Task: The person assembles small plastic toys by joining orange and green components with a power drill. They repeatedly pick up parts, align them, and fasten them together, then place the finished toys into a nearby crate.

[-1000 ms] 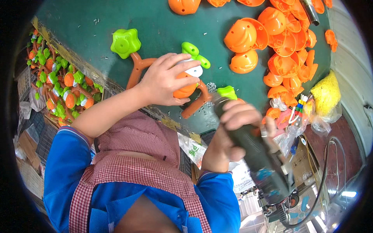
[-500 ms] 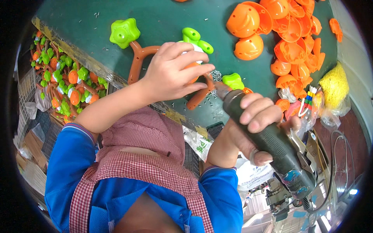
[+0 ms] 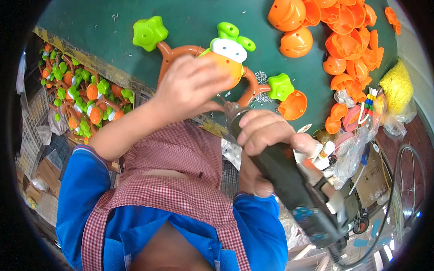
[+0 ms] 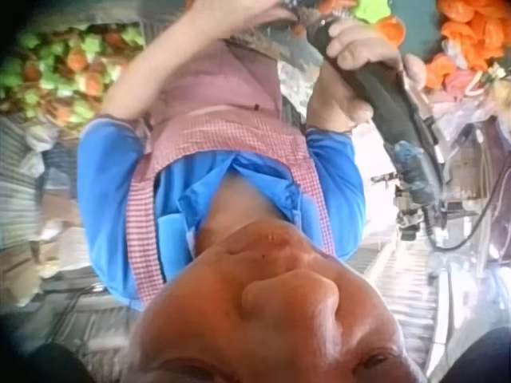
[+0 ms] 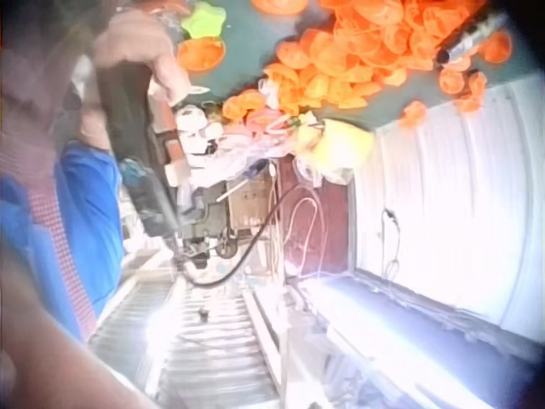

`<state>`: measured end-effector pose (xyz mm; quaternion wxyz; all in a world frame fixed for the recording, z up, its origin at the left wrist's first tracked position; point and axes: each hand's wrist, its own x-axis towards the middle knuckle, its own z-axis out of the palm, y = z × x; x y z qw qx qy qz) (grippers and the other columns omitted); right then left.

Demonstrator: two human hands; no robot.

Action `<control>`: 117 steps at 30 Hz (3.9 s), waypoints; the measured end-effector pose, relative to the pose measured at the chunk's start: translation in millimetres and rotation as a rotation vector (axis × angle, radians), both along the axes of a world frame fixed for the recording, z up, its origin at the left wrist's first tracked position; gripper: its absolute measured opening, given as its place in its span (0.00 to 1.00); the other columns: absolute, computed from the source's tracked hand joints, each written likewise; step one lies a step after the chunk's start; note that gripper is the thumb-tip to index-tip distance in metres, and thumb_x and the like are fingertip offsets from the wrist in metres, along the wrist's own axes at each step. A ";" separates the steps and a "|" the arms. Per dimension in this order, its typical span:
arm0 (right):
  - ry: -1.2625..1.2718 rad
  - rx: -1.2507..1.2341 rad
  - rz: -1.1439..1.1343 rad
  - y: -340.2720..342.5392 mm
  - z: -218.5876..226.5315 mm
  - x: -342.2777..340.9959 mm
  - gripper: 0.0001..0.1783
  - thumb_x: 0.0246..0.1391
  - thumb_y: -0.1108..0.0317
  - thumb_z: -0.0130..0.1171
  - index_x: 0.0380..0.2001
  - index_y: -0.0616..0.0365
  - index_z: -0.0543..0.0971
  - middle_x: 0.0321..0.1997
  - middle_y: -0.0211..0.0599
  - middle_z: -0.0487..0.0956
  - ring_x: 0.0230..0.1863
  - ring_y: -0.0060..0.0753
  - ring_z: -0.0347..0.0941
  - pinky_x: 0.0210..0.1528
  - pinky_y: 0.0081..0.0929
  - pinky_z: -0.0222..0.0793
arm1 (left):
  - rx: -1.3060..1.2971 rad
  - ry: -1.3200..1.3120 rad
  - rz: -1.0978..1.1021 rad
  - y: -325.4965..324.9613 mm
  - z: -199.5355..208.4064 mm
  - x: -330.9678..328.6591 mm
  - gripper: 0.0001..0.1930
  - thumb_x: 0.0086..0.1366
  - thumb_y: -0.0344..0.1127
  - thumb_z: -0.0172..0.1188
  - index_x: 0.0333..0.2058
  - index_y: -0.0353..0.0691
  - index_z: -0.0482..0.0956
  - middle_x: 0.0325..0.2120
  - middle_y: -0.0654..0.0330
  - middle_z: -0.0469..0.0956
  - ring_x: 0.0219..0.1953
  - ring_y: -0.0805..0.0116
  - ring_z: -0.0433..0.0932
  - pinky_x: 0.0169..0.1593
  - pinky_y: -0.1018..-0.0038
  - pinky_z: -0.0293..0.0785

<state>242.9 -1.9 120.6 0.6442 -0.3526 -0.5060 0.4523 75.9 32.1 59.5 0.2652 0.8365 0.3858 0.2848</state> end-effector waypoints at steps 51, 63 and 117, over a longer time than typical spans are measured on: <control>0.105 -0.172 -0.167 -37.5 -10.7 -22.3 0.43 0.46 0.39 0.62 0.56 0.55 0.59 0.23 0.34 0.71 0.25 0.32 0.69 0.34 0.35 0.68 | -0.137 -0.089 0.065 -62.7 -35.8 -21.5 0.08 0.45 0.42 0.69 0.24 0.50 0.81 0.27 0.76 0.77 0.38 0.75 0.73 0.47 0.67 0.60; 0.022 -0.161 -0.080 -27.1 6.4 -22.0 0.45 0.47 0.36 0.60 0.56 0.58 0.59 0.23 0.34 0.70 0.24 0.31 0.69 0.33 0.35 0.69 | 0.085 0.042 0.002 -49.3 -10.8 -19.6 0.09 0.41 0.41 0.68 0.23 0.50 0.80 0.24 0.75 0.74 0.35 0.77 0.72 0.45 0.69 0.60; -0.237 0.092 -0.277 19.9 48.0 30.8 0.48 0.50 0.26 0.34 0.15 0.66 0.75 0.22 0.42 0.71 0.27 0.43 0.70 0.35 0.36 0.68 | -0.633 0.220 0.023 49.7 48.1 -21.8 0.45 0.36 0.69 0.68 0.52 0.48 0.74 0.33 0.54 0.81 0.36 0.51 0.80 0.41 0.62 0.76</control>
